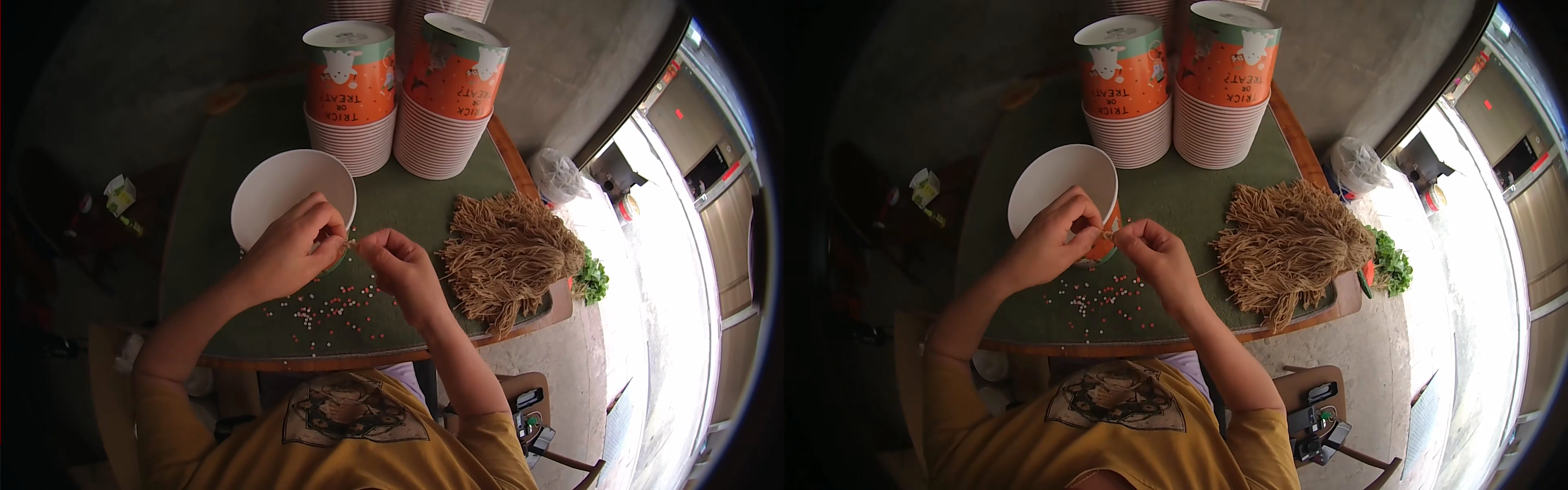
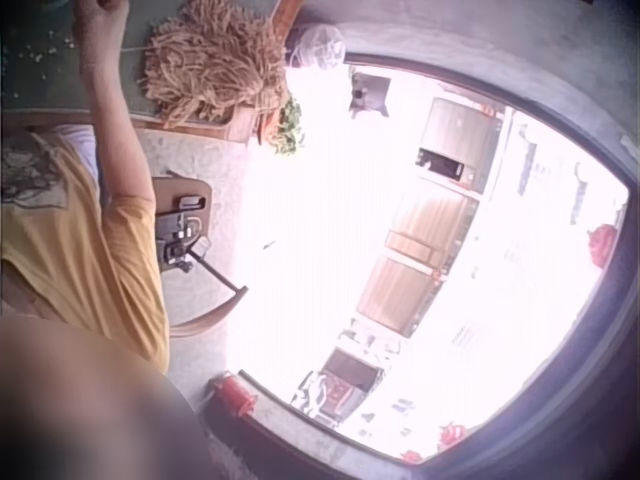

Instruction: Packaging stacks of paper cups into plastic bags and threading small beads onto a wire.

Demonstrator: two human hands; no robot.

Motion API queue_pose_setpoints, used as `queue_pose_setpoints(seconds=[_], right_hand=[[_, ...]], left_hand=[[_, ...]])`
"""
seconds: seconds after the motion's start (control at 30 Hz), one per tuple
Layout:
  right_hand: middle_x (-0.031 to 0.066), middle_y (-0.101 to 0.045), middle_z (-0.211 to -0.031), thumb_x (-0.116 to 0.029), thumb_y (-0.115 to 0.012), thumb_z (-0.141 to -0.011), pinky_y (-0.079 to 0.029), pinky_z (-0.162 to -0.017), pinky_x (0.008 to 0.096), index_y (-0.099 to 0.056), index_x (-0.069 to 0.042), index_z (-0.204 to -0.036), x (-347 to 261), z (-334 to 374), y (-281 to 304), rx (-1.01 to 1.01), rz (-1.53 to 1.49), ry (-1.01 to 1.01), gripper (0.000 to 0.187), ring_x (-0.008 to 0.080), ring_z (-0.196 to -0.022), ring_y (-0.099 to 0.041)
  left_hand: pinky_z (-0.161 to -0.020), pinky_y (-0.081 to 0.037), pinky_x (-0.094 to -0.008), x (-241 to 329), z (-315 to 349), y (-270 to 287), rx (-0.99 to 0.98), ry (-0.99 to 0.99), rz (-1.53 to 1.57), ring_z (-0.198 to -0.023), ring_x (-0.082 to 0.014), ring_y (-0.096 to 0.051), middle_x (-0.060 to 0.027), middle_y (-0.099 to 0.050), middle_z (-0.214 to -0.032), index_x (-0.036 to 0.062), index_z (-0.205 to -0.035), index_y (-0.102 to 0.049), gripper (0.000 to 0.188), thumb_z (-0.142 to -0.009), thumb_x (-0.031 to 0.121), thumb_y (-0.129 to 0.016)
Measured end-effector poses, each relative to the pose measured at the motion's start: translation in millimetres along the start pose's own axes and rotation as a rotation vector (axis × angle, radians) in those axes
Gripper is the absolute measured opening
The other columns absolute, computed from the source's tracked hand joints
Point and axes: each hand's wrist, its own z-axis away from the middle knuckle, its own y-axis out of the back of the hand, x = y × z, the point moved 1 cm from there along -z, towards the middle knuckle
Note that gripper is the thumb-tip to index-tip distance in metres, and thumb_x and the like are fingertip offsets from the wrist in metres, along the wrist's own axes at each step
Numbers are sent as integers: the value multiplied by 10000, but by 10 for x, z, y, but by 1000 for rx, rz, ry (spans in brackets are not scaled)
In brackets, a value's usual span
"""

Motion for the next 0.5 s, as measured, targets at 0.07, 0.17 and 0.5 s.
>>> queue_pose_setpoints(seconds=[0.07,0.17,0.5], right_hand=[[-89,-520,-730,-281,-625,-898,-325,-512,159,-605,-80,-913,23,-1,12,-5,9,-10,203,-12,-582,-408],[-91,-520,-734,-255,-625,-906,-328,-535,159,-604,-73,-910,20,9,-11,-4,22,17,183,-16,-611,-416],[-81,-514,-723,-223,-594,-934,-335,-545,170,-584,-44,-955,78,15,-5,-8,147,246,180,-11,-626,-417]], left_hand=[[-679,-454,-263,-17,-2,-1,6,2,14,-747,-131,-526,-44,-477,-860,11,-861,-500,84,-831,-28,-568],[-677,-451,-259,-14,-2,6,13,9,28,-748,-124,-521,-42,-474,-854,10,-859,-501,78,-833,-27,-564],[-679,-450,-259,-34,-8,13,8,3,23,-750,-121,-521,-41,-472,-856,7,-865,-504,67,-838,-25,-557]])
